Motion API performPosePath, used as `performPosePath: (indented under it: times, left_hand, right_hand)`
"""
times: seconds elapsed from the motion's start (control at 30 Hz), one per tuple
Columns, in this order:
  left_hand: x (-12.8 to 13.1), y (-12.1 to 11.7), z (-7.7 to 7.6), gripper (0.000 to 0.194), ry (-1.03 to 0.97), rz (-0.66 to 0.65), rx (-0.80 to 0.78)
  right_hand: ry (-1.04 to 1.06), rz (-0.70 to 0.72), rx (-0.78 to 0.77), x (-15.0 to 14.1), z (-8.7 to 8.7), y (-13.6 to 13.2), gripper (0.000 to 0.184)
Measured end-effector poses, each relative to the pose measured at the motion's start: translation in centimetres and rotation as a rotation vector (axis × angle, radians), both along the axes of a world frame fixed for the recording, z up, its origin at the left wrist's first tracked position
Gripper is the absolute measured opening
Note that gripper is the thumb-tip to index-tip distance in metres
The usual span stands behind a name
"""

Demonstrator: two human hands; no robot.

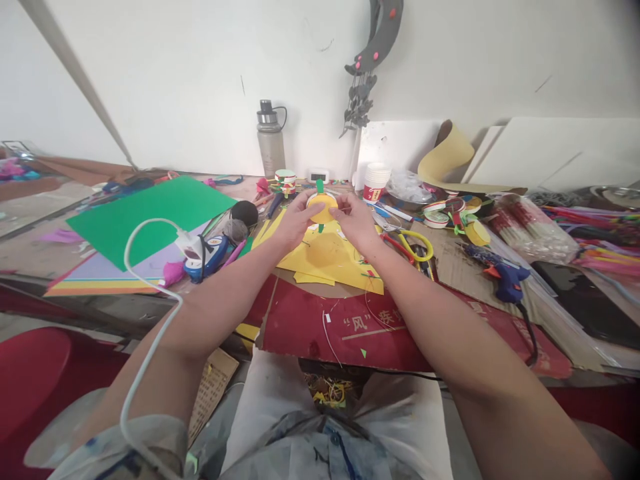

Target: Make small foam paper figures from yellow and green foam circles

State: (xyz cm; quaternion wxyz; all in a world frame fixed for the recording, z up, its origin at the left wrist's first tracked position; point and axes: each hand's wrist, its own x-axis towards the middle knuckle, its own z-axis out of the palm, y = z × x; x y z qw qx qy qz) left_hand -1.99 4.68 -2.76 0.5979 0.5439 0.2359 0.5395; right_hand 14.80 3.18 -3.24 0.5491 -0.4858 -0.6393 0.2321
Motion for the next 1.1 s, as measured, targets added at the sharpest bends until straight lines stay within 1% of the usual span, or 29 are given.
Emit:
performPosePath:
  times: [0.17,0.27,0.37,0.47,0.6,0.7,0.77,0.87,0.93,0.97,1.03,1.1]
  left_hand:
    - [0.0,0.4,-0.5,0.054,0.007,0.006,0.019]
    - [0.1,0.4,-0.5,0.053,-0.013,-0.004,-0.002]
    - [0.2,0.3,-0.4,0.045,-0.085,-0.011,-0.069]
    - [0.4,0.1,-0.3,0.034,-0.154,0.011,-0.127]
    - [0.7,-0.2,0.0,0.025,-0.15,0.052,-0.164]
    - [0.9,-0.3,-0.1,0.016,-0.156,0.049,-0.16]
    - [0.9,-0.2,-0.3,0.013,-0.157,0.049,-0.163]
    - [1.0,0.2,-0.4,0.014,-0.167,0.072,-0.201]
    - [1.0,0.4,-0.4,0.016,-0.186,0.101,-0.236]
    - [1.0,0.5,-0.3,0.016,-0.196,0.116,-0.253]
    - [1.0,0.6,-0.3,0.016,-0.21,0.122,-0.276]
    - [1.0,0.6,-0.3,0.015,-0.208,0.118,-0.285]
  right_hand:
    - [0.027,0.025,-0.101,0.0,0.3,-0.1,0.012]
    - [0.043,0.042,-0.133,0.0,0.4,-0.1,0.013]
    - [0.013,0.048,-0.146,-0.2,0.5,-0.2,0.011]
    - [-0.034,0.056,-0.135,-0.4,0.5,-0.3,0.01]
    - [-0.027,0.084,-0.087,-0.7,0.3,-0.4,0.01]
    - [-0.051,0.066,-0.108,-0.9,0.4,-0.5,0.01]
    - [-0.089,0.061,-0.134,-0.7,0.7,-0.6,0.011]
    - [-0.15,0.039,-0.111,0.9,1.9,-0.4,0.022]
    - [-0.165,-0.061,-0.038,2.9,2.9,0.1,0.033]
    - [-0.177,-0.093,0.011,4.0,3.3,0.3,0.034]
    - [-0.201,-0.16,0.108,6.2,3.8,0.4,0.027]
    - [-0.239,-0.212,0.138,7.8,3.7,0.1,0.018]
